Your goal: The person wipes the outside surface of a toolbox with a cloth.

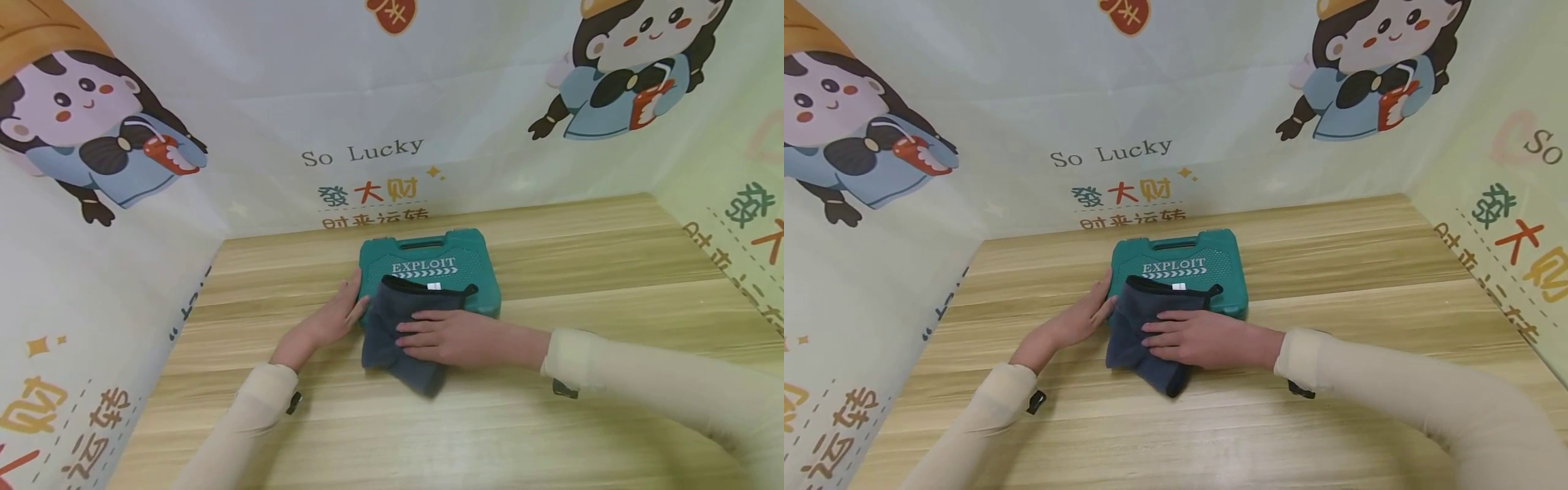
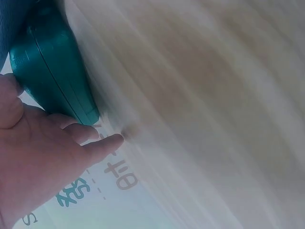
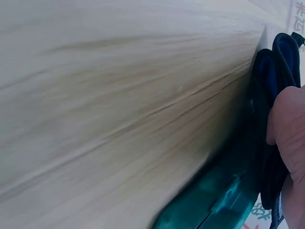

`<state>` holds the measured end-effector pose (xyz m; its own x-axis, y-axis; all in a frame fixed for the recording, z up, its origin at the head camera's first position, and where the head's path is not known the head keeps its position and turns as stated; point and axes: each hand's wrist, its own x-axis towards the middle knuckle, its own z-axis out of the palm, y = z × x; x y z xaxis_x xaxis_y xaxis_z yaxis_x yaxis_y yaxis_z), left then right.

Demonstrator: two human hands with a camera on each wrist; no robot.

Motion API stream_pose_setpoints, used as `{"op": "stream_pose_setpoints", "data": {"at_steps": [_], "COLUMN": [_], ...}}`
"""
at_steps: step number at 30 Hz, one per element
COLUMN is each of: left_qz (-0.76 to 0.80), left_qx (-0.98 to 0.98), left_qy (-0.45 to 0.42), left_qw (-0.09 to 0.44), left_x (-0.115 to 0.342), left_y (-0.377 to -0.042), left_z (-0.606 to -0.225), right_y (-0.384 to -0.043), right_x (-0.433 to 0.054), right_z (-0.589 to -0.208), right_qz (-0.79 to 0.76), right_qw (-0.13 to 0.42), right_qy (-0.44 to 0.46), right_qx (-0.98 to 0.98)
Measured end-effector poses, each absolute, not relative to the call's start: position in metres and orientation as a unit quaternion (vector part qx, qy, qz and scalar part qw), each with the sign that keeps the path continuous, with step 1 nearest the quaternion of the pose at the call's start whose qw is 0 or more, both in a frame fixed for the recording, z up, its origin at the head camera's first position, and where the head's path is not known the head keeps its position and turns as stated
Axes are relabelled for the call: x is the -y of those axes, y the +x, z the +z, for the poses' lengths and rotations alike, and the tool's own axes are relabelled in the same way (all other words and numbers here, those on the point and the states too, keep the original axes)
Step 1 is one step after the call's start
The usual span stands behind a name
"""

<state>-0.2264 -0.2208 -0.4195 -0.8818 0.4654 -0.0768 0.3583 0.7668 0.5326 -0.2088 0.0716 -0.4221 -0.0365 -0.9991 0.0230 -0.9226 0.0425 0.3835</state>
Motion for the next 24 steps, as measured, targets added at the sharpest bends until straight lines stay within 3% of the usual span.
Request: {"op": "stream_pose_setpoints", "data": {"at_steps": [8, 24], "left_qz": [0.271, 0.267], "left_qx": [-0.929, -0.928], "left_qy": [0.215, 0.22], "left_qw": [0.131, 0.136], "left_x": [0.223, 0.224], "left_y": [-0.228, -0.231], "left_z": [-0.419, -0.418], "right_y": [-0.209, -0.211], "right_x": [-0.096, -0.143], "right_z": [-0.425, -0.425], "right_qz": [-0.107, -0.079], "right_qw": [0.152, 0.144], "right_qy": [0.68, 0.671], "right_qx": [0.709, 0.723]}}
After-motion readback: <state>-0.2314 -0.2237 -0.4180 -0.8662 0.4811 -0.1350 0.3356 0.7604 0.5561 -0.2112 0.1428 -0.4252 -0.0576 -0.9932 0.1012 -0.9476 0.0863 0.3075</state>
